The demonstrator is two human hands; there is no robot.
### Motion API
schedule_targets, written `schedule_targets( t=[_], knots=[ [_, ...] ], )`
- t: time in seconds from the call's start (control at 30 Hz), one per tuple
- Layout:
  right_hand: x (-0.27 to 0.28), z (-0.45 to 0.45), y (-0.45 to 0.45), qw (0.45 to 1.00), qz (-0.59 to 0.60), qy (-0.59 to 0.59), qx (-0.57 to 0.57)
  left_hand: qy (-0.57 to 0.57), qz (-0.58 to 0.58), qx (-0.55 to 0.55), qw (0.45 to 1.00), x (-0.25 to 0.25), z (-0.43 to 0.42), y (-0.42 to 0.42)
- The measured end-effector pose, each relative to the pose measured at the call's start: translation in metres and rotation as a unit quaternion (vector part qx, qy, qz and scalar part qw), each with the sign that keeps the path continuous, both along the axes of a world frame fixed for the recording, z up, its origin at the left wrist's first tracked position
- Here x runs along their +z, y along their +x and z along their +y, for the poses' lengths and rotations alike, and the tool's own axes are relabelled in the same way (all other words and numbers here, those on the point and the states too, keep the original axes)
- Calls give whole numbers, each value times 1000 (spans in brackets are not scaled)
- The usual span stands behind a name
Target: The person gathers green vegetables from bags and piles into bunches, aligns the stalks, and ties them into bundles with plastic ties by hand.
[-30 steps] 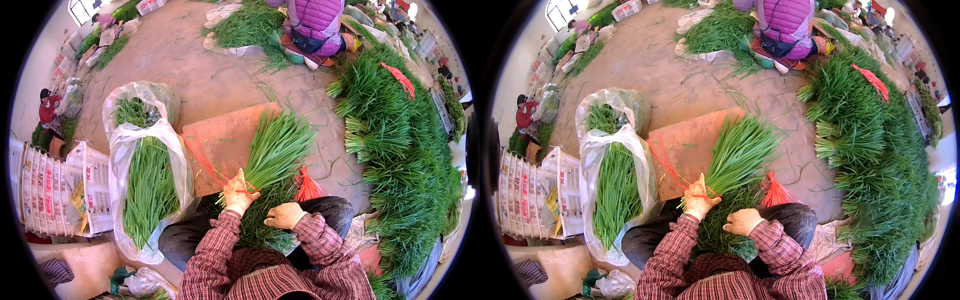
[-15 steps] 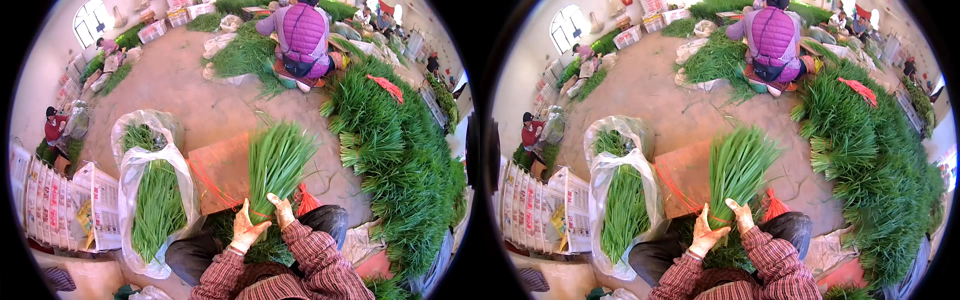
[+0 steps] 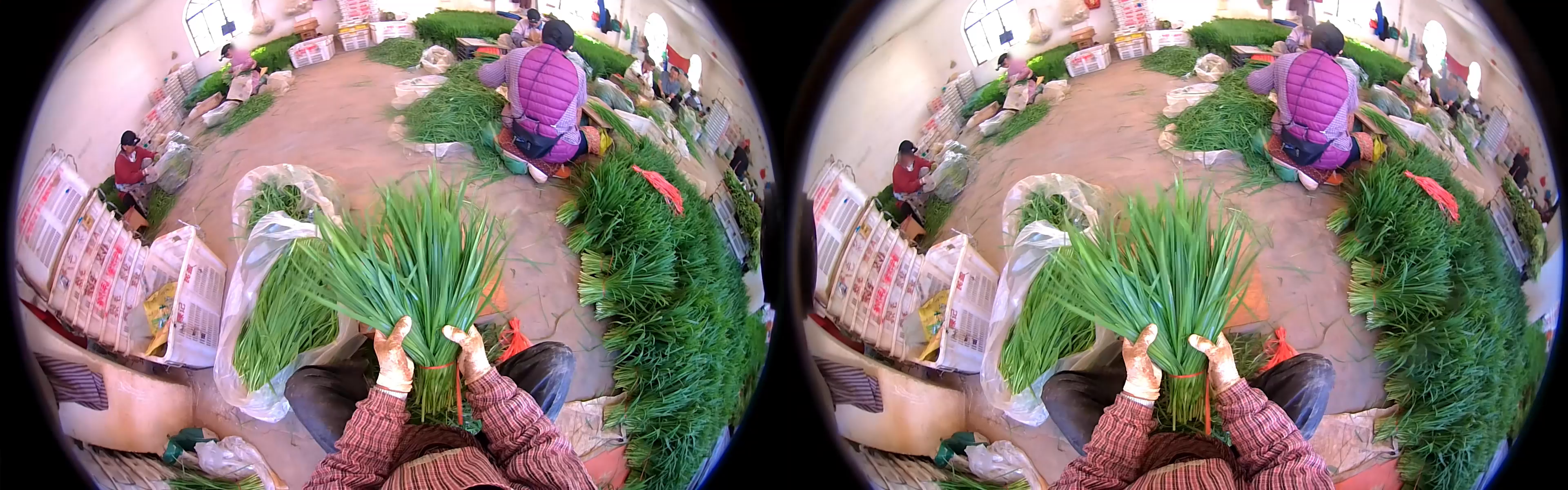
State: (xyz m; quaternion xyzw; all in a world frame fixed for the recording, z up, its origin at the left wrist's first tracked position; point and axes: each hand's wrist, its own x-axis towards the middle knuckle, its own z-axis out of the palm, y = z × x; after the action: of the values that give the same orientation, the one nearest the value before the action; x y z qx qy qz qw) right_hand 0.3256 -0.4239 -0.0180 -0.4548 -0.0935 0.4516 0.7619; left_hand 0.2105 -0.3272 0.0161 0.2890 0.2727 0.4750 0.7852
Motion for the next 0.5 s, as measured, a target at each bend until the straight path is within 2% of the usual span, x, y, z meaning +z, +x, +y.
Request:
schedule_targets(
  t=[0.03,0.27,0.37,0.5],
  knots=[
    [-6,2,-2,1000,15,10,-4,-39,-27,1,999,2,-1,-3],
    [-31,-3,-11,998,35,47,24,-25,-30,14,999,8,-10,-25],
    [2,-3,-18,999,0,27,47,-18,-32,18,999,4,-11,-30],
    [10,-6,-20,998,-12,16,57,-21,-38,17,999,13,-17,-35]
  ],
)
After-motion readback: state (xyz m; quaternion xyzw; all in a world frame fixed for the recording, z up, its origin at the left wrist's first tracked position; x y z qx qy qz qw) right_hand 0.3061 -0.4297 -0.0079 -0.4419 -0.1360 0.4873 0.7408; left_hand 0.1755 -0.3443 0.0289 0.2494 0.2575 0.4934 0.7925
